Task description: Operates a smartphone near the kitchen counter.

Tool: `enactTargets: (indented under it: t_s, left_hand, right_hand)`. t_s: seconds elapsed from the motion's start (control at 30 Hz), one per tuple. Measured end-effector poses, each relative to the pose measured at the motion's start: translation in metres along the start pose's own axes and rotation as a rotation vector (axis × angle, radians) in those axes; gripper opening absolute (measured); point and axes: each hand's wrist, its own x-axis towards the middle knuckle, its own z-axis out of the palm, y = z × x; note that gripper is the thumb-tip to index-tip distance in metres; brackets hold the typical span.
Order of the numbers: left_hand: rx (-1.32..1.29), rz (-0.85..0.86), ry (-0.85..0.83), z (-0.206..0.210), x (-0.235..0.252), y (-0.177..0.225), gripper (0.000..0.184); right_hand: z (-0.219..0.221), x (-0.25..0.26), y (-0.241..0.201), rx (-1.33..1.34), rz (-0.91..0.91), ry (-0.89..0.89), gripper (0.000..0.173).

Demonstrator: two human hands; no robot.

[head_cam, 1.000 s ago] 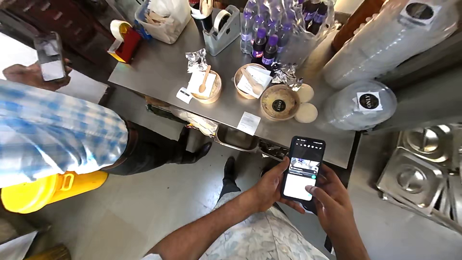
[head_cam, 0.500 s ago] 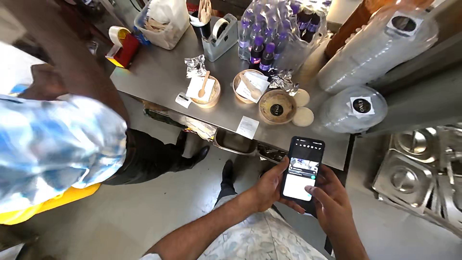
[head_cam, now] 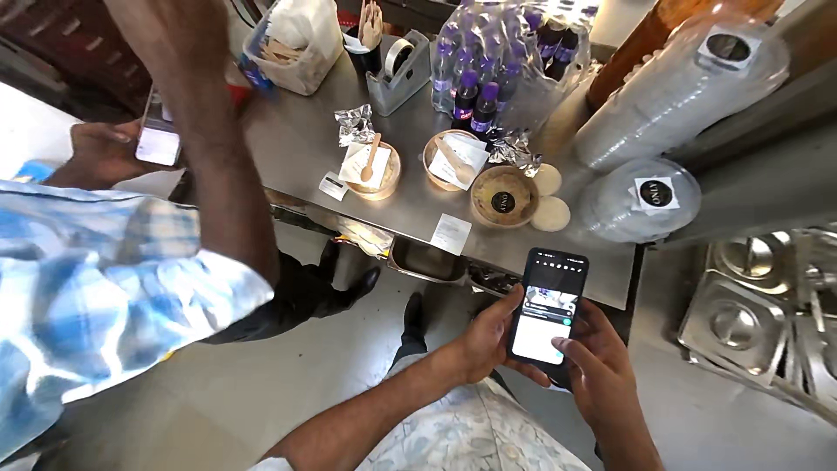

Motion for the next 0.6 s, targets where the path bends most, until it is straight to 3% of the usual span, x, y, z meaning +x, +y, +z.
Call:
enactTargets:
  t_s: [0.33, 0.6]
  left_hand:
    - [0.02, -0.001, 0.031, 0.004, 0.0, 0.001, 0.069]
    - [0.057, 0.052, -0.067, 0.01, 0.0, 0.013, 0.07]
  right_hand:
    - [-0.003, 0.0, -0.001, -0.013, 0.001, 0.014, 0.068]
    - [-0.013, 0.002, -0.023, -0.027, -0.01, -0.117, 0.063]
